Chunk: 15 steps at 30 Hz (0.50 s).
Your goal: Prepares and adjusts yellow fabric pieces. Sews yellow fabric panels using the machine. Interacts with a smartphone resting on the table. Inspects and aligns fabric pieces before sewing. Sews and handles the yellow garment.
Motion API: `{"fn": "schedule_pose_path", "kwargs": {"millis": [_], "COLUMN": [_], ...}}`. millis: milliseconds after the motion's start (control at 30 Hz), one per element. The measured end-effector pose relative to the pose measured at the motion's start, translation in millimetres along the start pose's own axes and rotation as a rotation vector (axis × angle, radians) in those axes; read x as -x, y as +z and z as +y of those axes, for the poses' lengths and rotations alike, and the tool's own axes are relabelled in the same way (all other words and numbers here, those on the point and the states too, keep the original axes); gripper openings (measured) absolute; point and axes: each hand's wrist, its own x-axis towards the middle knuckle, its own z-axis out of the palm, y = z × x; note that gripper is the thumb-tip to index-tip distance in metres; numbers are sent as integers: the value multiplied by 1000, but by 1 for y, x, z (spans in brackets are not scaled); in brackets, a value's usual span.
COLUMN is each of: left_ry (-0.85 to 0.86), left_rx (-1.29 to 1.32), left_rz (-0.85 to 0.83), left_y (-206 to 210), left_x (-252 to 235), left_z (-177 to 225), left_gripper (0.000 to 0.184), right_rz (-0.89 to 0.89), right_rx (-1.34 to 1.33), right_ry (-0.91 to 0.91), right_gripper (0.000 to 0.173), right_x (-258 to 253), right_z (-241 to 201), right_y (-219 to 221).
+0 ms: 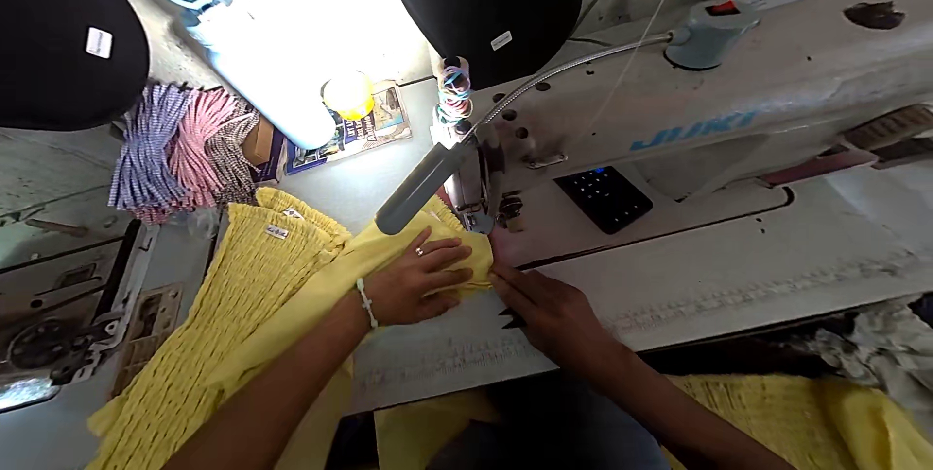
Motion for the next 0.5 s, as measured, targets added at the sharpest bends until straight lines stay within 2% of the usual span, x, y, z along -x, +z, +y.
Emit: {"fn": "schedule_pose_path", "kwargs": {"millis": [100, 233, 300, 400, 500], "left_ry": [-84, -324, -413, -476, -502], "left_rx": [7, -214, -257, -206, -158], "left_rz": [62, 265, 312, 293, 137], "left_y": [-4, 11, 20, 17, -6], "left_x": [-6, -29, -38, -48, -55], "left_z": [8, 36, 42, 40, 28], "left_gripper": [38, 29, 25, 20, 27], "right_rz": [-25, -35, -33, -19, -38], "right_rx": [73, 76, 61, 4, 34], "right_ry": [19, 7, 5, 4, -39], "right_gripper": [35, 34, 33, 30, 32], "right_x": [3, 1, 1, 2, 3], "right_z": [-7, -8, -7, -6, -7], "right_y": [1, 1, 0, -2, -2]}}
